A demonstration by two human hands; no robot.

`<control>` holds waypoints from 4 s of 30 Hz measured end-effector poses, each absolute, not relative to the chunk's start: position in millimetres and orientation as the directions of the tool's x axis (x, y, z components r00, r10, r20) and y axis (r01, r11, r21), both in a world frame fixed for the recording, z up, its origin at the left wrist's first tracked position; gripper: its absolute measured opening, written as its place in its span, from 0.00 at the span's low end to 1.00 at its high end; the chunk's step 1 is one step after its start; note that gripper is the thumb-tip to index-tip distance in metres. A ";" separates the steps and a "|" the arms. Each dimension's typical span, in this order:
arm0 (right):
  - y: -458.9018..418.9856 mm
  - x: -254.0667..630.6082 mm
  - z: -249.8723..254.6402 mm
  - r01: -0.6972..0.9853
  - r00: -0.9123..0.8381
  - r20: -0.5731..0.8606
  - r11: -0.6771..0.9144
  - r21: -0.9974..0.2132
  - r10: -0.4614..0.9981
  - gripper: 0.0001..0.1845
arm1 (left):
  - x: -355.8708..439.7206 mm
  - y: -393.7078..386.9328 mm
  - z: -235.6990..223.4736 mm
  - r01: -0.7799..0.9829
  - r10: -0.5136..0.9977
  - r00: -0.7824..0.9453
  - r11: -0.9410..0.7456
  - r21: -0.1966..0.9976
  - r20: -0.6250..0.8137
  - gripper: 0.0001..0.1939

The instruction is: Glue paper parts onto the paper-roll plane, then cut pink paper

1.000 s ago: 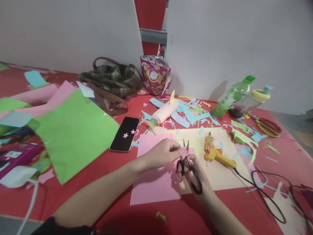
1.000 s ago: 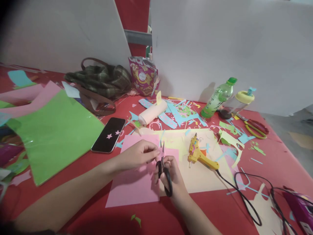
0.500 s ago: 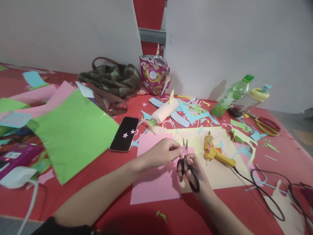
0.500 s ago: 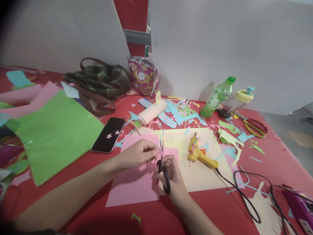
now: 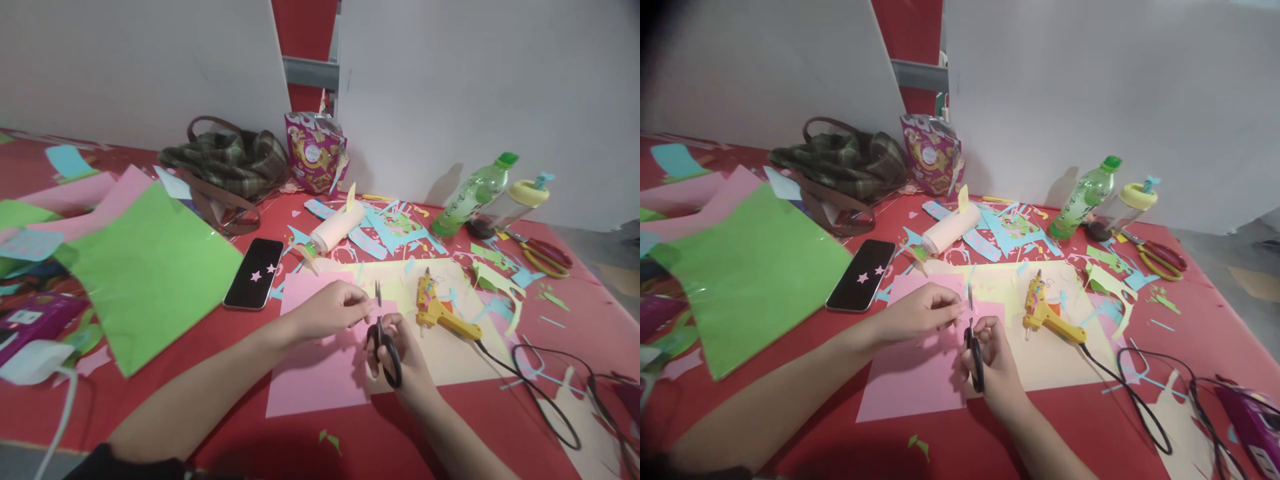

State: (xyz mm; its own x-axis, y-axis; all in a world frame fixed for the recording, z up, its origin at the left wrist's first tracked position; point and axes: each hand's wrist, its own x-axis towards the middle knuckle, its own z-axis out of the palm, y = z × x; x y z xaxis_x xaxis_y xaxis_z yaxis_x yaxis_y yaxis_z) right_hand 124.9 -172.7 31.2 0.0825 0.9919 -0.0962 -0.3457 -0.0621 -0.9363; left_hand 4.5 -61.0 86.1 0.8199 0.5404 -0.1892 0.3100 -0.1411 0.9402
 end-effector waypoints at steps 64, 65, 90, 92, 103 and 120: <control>-165.1 126.1 37.3 -0.441 0.407 -0.237 -0.037 -0.897 0.882 0.20 | 10.8 -69.2 70.4 0.300 0.431 0.892 -0.333 0.894 -0.139 0.16; -165.3 125.5 37.9 -0.446 0.385 -0.251 -0.059 -0.893 0.888 0.20 | 10.1 -67.4 72.0 0.301 0.438 0.888 -0.323 0.898 -0.140 0.15; -168.6 128.0 1.8 -0.386 -0.163 -0.088 -0.146 -0.911 0.983 0.26 | -6.4 -42.9 94.6 0.323 0.500 0.866 -0.536 0.780 -0.015 0.12; -169.0 128.6 2.0 -0.383 -0.164 -0.091 -0.149 -0.912 0.982 0.26 | -6.1 -43.2 95.0 0.320 0.495 0.869 -0.530 0.785 -0.020 0.12; -167.1 129.3 2.8 -0.395 -0.145 -0.087 -0.138 -0.908 0.986 0.27 | -6.3 -45.3 96.7 0.292 0.483 0.876 -0.516 0.805 -0.008 0.11; -166.3 128.7 5.0 -0.416 -0.147 -0.059 -0.116 -0.902 0.987 0.26 | -5.7 -45.5 94.8 0.310 0.474 0.880 -0.549 0.776 -0.016 0.11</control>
State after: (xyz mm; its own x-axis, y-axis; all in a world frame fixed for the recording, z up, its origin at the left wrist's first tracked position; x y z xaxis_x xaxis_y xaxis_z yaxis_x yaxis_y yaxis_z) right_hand 128.7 -166.3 5.0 -0.1466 0.9874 -0.0594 -0.4162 -0.1160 -0.9018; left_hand -5.7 -45.5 94.8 0.8802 0.4744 -0.0163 0.3103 -0.5490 0.7761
